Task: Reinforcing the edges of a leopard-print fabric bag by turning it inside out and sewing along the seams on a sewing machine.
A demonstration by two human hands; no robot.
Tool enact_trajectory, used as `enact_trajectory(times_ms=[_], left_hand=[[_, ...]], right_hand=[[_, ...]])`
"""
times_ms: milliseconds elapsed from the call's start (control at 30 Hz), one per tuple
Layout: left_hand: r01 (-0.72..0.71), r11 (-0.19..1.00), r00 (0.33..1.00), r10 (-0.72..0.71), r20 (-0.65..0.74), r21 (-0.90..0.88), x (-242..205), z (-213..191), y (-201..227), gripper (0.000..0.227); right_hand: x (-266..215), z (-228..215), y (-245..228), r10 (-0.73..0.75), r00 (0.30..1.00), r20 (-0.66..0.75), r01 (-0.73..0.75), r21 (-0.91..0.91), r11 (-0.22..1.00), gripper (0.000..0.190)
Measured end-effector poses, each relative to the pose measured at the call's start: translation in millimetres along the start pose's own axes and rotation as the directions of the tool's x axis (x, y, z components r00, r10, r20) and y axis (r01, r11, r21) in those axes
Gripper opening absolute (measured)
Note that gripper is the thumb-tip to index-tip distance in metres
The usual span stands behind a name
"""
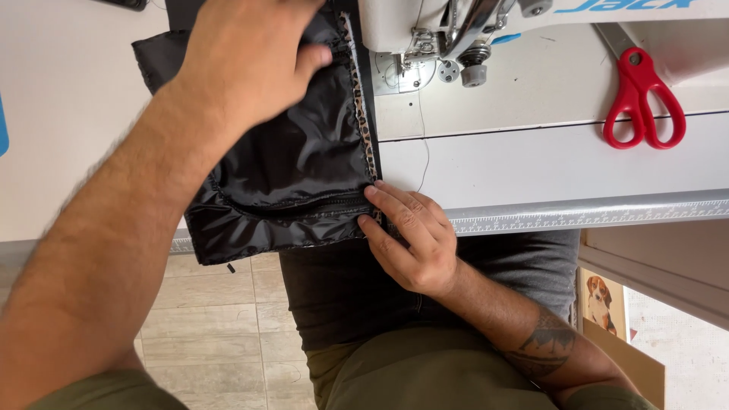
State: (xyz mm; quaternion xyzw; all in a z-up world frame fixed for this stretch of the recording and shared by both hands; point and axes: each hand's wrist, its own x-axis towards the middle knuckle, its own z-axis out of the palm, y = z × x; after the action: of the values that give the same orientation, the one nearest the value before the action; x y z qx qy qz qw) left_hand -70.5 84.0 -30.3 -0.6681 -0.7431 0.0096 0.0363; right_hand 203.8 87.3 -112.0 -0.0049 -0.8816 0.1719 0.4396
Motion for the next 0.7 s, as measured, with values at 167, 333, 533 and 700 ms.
enact_trajectory(times_ms=[167, 333, 533, 700], left_hand=[[0.391, 0.889, 0.906, -0.326, 0.271, -0.238, 25.5, 9.8, -15.6, 0.032], [0.402, 0.867, 0.91, -0.342, 0.236, -0.295, 35.4, 22.5, -23.1, 0.038], [0.489, 0.853, 0.828, -0.388, 0.404, -0.183, 42.0, 17.3, -16.5, 0.04], [0.594, 0.766, 0.768, -0.448, 0.457, -0.246, 39.5, 9.3, -15.8, 0.032]], right_hand=[[1.3, 2.9, 1.6, -0.023, 0.999, -0.04, 0.022, -0.029, 0.999, 0.009], [0.6, 4.5, 2.6, -0.038, 0.996, -0.075, 0.034, -0.046, 0.998, 0.011], [-0.5, 4.7, 3.5, -0.036, 0.994, -0.099, 0.036, 0.002, 0.999, 0.011], [-2.4, 6.3, 4.9, -0.052, 0.992, -0.117, 0.051, -0.007, 0.999, 0.006]])
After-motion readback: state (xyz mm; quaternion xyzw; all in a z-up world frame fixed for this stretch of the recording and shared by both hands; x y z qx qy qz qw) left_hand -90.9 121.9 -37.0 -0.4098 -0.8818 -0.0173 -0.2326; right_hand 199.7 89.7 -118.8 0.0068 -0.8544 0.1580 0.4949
